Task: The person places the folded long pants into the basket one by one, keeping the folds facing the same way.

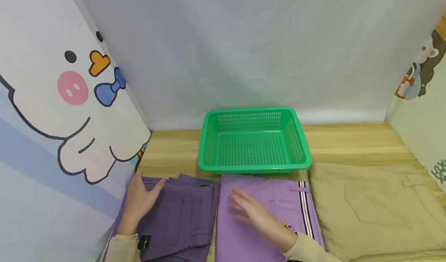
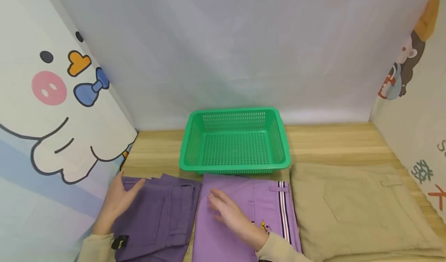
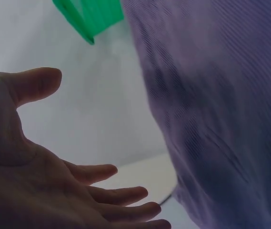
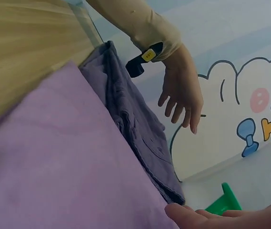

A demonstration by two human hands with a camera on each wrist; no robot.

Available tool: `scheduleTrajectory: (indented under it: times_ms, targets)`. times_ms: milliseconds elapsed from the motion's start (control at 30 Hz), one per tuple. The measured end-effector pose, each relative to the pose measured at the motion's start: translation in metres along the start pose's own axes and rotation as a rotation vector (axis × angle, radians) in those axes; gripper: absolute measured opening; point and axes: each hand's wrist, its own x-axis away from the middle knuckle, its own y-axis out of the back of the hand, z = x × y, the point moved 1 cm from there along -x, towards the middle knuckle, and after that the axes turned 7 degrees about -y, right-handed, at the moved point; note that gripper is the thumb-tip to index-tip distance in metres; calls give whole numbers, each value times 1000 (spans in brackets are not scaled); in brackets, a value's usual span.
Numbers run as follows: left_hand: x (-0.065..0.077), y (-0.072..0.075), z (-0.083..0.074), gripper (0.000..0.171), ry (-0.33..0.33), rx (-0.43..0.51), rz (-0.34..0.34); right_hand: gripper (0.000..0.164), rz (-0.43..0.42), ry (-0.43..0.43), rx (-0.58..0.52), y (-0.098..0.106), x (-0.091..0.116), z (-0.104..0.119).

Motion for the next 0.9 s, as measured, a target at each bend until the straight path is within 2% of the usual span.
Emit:
scheduleTrajectory:
  times_ms: [133, 433, 733, 900]
  targets:
    - [-5, 1, 18, 96, 26, -46, -15, 72, 41, -43, -50, -15, -12, -6]
    - [-4, 4, 47, 100, 114, -74, 39, 75, 91, -112, -122, -36, -24, -12]
    - [-8, 3, 52, 106, 189, -86, 115, 85, 35, -243, -190, -53, -30, -5]
    - [-8, 5, 60, 110, 263, -125, 143, 92, 12, -268, -201, -59, -38, -5]
